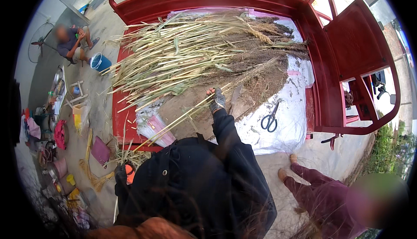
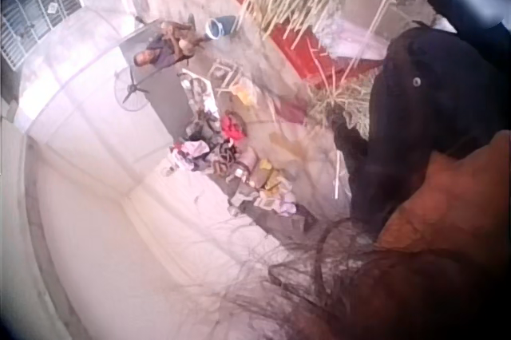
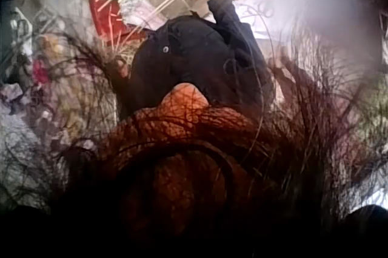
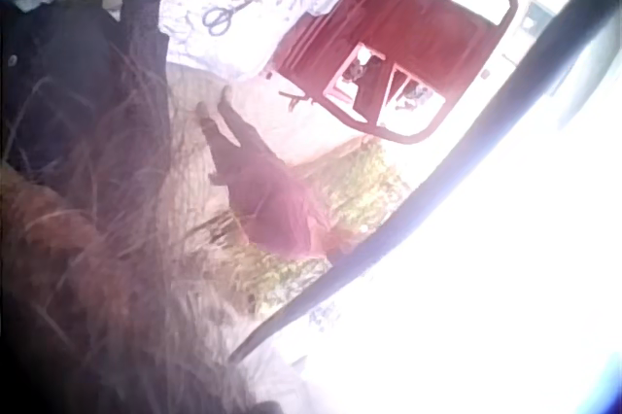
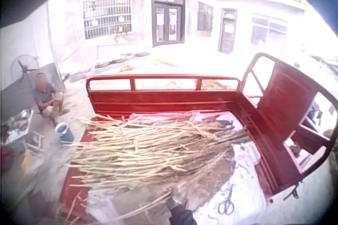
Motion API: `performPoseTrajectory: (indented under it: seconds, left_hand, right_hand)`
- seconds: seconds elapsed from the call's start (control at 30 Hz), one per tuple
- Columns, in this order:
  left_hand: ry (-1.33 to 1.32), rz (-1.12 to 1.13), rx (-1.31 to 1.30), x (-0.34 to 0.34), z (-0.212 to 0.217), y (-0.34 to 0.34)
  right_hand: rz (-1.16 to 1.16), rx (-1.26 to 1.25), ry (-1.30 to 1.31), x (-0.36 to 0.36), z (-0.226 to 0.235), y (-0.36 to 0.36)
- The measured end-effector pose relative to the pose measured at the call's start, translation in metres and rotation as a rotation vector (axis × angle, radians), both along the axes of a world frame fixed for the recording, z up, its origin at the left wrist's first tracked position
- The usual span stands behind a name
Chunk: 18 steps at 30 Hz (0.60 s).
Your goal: The person uses a pair of scissors to cut the stalks of harvested grain bundles on the bed of a red truck. They repeatedly pull the stalks against a wooden board to separate the grain heads from the stems, which fall onto a white sack below. The person then gathers the cut stalks and places them aside.
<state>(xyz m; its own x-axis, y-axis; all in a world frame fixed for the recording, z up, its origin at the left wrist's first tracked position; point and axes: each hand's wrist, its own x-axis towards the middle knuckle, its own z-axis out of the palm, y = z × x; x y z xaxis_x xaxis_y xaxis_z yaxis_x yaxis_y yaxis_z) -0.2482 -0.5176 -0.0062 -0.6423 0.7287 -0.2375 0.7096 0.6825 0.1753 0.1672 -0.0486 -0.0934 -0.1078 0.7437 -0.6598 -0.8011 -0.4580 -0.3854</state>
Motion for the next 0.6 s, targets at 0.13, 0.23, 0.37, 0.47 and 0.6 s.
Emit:
performPoseTrajectory:
  seconds: [0.13, 0.23, 0.37, 0.47, 0.6]
  left_hand:
    - [0.225, 0.343, -0.510, 0.006, 0.052, 0.023]
    - [0.481, 0.148, -0.029, 0.033, 0.051, 0.092]
    - [0.235, -0.658, 0.635, 0.188, 0.117, 0.275]
    - [0.289, -1.073, 0.402, 0.249, 0.083, 0.319]
    - [0.139, -1.080, 0.156, 0.241, 0.066, 0.316]
  right_hand:
    - [0.071, 0.064, -0.006, -0.007, 0.023, 0.008]
    - [0.119, 0.079, 0.023, -0.026, 0.030, -0.006]
    - [0.067, 0.027, 0.004, -0.038, 0.028, -0.021]
    - [0.262, -0.046, 0.027, -0.044, 0.080, -0.050]
    - [0.198, 0.098, -0.092, -0.033, 0.044, -0.051]
